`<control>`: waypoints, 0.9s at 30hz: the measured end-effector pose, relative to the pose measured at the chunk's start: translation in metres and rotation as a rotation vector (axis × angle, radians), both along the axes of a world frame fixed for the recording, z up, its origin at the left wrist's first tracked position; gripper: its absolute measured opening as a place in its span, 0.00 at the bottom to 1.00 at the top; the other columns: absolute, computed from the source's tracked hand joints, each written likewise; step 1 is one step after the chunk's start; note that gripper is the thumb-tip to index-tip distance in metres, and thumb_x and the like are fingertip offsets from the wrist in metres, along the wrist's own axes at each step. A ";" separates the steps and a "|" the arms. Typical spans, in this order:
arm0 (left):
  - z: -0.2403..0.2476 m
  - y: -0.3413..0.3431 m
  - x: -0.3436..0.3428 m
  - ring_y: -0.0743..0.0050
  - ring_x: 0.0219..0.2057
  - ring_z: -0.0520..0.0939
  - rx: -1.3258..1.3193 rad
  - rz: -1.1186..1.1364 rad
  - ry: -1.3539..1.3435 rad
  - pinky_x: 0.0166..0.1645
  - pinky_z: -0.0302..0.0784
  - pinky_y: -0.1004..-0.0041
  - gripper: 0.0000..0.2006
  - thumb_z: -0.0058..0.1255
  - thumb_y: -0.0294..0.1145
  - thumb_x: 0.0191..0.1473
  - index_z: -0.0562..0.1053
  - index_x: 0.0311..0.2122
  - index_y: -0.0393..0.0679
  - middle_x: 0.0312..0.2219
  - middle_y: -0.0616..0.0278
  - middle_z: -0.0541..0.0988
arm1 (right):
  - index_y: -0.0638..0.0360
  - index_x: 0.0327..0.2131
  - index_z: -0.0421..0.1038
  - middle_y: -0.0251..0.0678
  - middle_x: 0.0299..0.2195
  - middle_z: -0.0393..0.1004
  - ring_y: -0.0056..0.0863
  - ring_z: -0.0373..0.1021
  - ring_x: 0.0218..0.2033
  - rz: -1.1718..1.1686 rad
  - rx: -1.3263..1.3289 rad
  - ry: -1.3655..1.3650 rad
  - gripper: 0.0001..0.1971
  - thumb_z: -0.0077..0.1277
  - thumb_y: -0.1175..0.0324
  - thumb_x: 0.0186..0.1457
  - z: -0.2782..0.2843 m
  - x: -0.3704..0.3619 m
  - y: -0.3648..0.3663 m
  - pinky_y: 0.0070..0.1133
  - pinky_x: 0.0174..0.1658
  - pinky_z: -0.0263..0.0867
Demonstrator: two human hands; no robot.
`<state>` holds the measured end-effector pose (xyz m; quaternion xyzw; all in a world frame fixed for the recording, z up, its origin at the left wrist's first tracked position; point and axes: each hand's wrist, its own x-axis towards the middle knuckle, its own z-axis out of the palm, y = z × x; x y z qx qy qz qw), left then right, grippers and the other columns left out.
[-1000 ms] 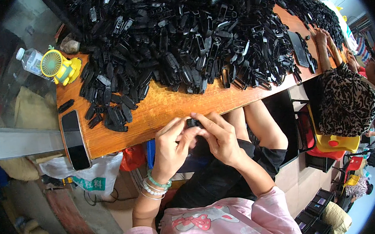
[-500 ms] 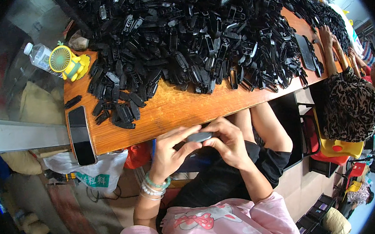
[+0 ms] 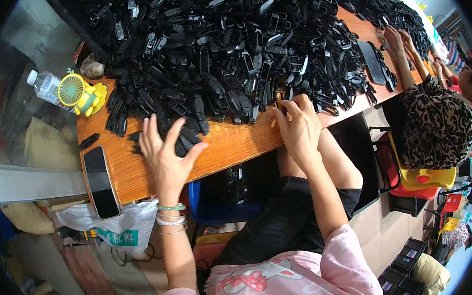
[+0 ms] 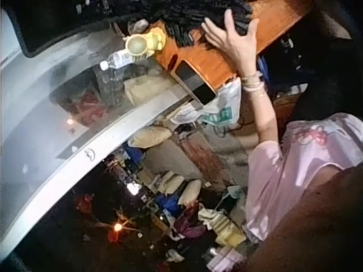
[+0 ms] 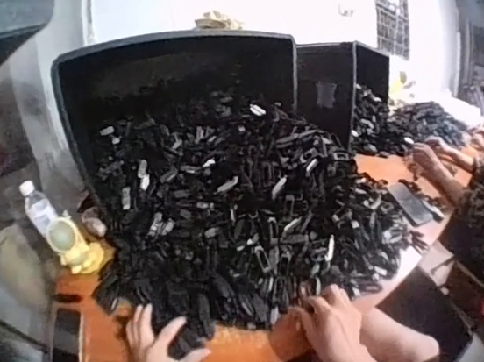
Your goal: The person repeatedly picks up plastic components from a pile on the table and fits them together by hand. The person also lifts and adjusts a small portable fan on the table before continuing to assemble the plastic pieces.
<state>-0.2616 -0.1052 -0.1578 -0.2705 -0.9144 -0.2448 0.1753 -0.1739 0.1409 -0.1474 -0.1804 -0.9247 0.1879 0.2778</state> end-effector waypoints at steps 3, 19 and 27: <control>-0.004 0.019 0.006 0.39 0.57 0.56 0.030 0.027 0.027 0.59 0.51 0.48 0.30 0.60 0.55 0.39 0.72 0.47 0.50 0.55 0.40 0.57 | 0.61 0.27 0.72 0.39 0.28 0.66 0.36 0.68 0.30 -0.079 0.114 0.003 0.08 0.58 0.69 0.45 -0.011 -0.008 -0.001 0.28 0.33 0.64; 0.037 0.022 -0.053 0.55 0.40 0.70 -0.084 -0.224 -0.022 0.46 0.67 0.65 0.10 0.53 0.15 0.38 0.70 0.29 0.36 0.35 0.55 0.68 | 0.65 0.45 0.65 0.35 0.30 0.71 0.17 0.68 0.28 0.127 -1.037 0.413 0.11 0.43 0.74 0.59 -0.014 0.023 -0.023 0.14 0.30 0.64; 0.040 0.026 -0.019 0.73 0.29 0.77 0.571 -0.173 -0.316 0.33 0.73 0.75 0.05 0.48 0.19 0.52 0.65 0.34 0.36 0.27 0.58 0.73 | 0.66 0.54 0.59 0.36 0.33 0.70 0.19 0.65 0.27 0.162 -1.653 0.297 0.19 0.40 0.72 0.59 -0.003 0.033 -0.031 0.13 0.23 0.59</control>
